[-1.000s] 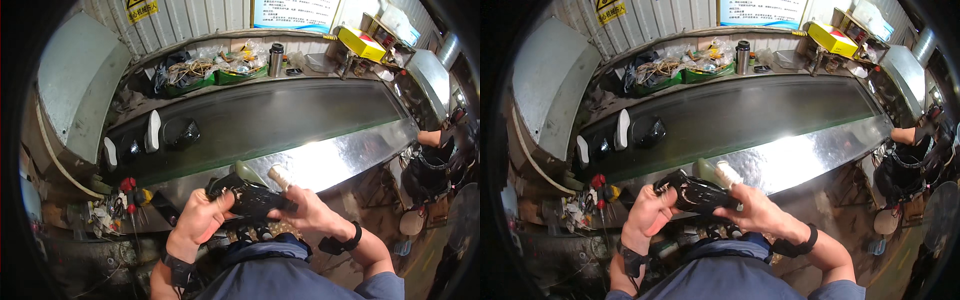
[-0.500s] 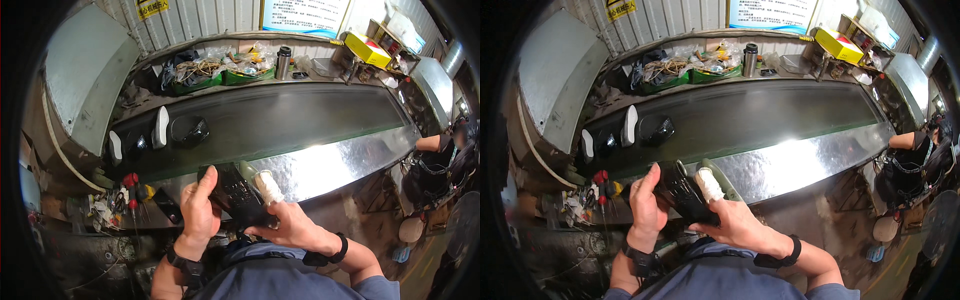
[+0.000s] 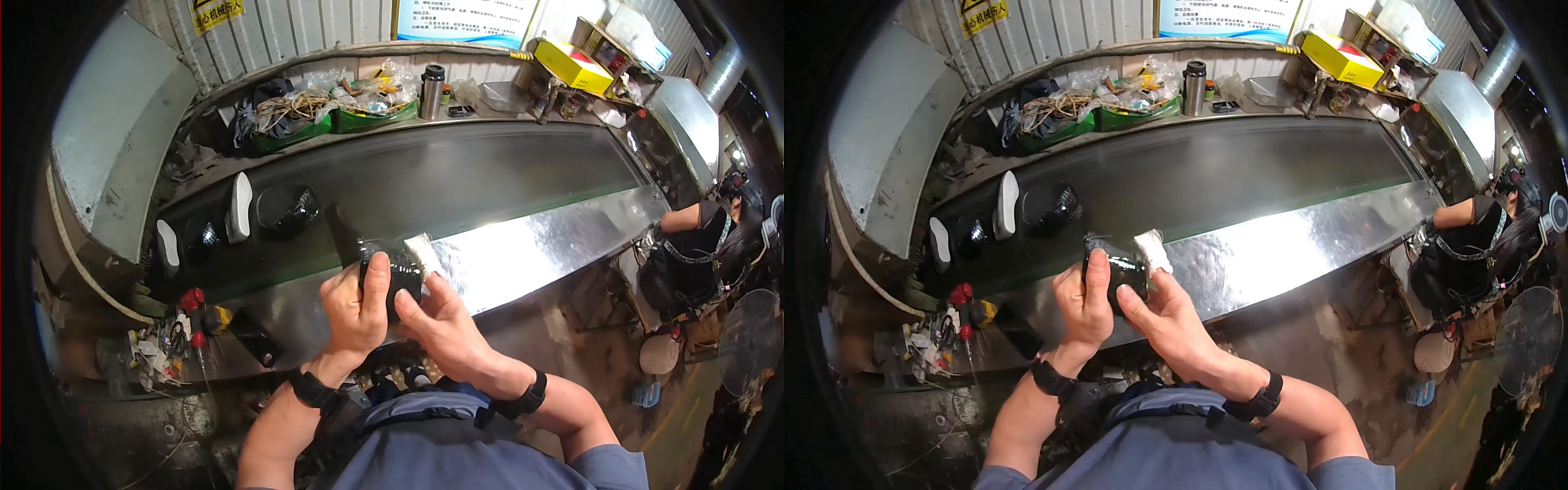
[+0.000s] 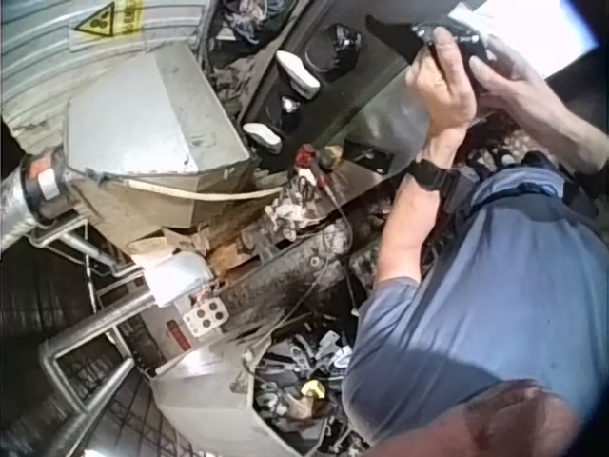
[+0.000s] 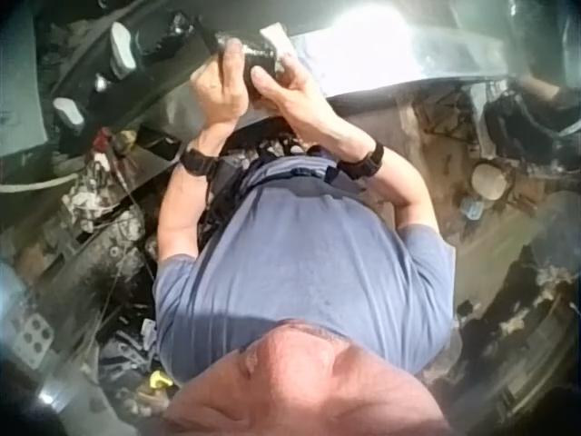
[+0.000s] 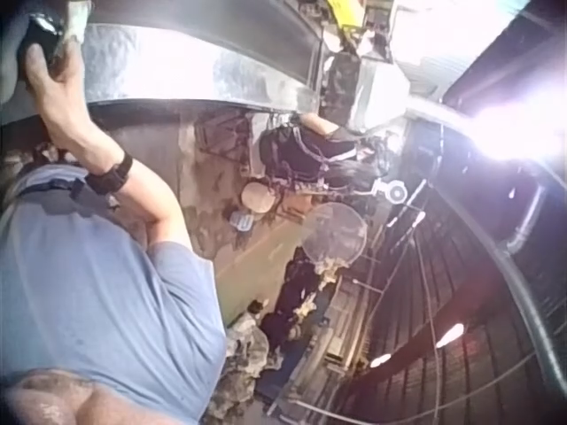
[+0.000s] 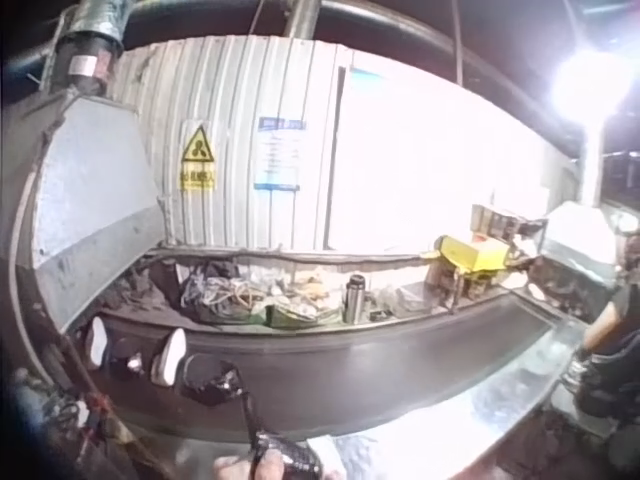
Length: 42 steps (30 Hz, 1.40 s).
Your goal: Operating a toe-lasting machine to shape and attach the front part of a shoe upper to the last.
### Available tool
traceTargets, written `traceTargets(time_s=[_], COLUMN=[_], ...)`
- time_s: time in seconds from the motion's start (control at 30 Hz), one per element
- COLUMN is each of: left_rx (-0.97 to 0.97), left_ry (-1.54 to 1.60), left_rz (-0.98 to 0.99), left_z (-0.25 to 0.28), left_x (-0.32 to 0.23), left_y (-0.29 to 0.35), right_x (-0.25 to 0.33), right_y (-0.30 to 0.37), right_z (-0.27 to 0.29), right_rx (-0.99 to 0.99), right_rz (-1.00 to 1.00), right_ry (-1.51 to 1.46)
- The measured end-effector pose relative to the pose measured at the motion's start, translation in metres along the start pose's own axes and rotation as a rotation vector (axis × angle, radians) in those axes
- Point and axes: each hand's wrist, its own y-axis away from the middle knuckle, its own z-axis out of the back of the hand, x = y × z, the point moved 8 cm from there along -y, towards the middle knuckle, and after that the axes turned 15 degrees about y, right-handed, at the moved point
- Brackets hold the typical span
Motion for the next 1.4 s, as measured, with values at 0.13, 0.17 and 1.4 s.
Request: traceTargets(time_s=[0.13,0.17,1.4], left_rx=[-0.266,-0.377,0.082], left_ry=[0.507,0.752,-0.113], left_rz=[0.435,0.61,1.0], left_z=[-0.004,-0.007,0.009], left_x=[0.056,0.085,0.312], left_y=[0.016,0.029,0.087], right_x=[0.012,0.011,-0.184], right_y=[-0.003,-0.004,0.014], right_z=[0.023,0.031,0.138], right_rx=[-0.114,-0.11,-0.024], right_rz=[0.085,0.089,0.608], right_ry=[0.215,0.385,0.858])
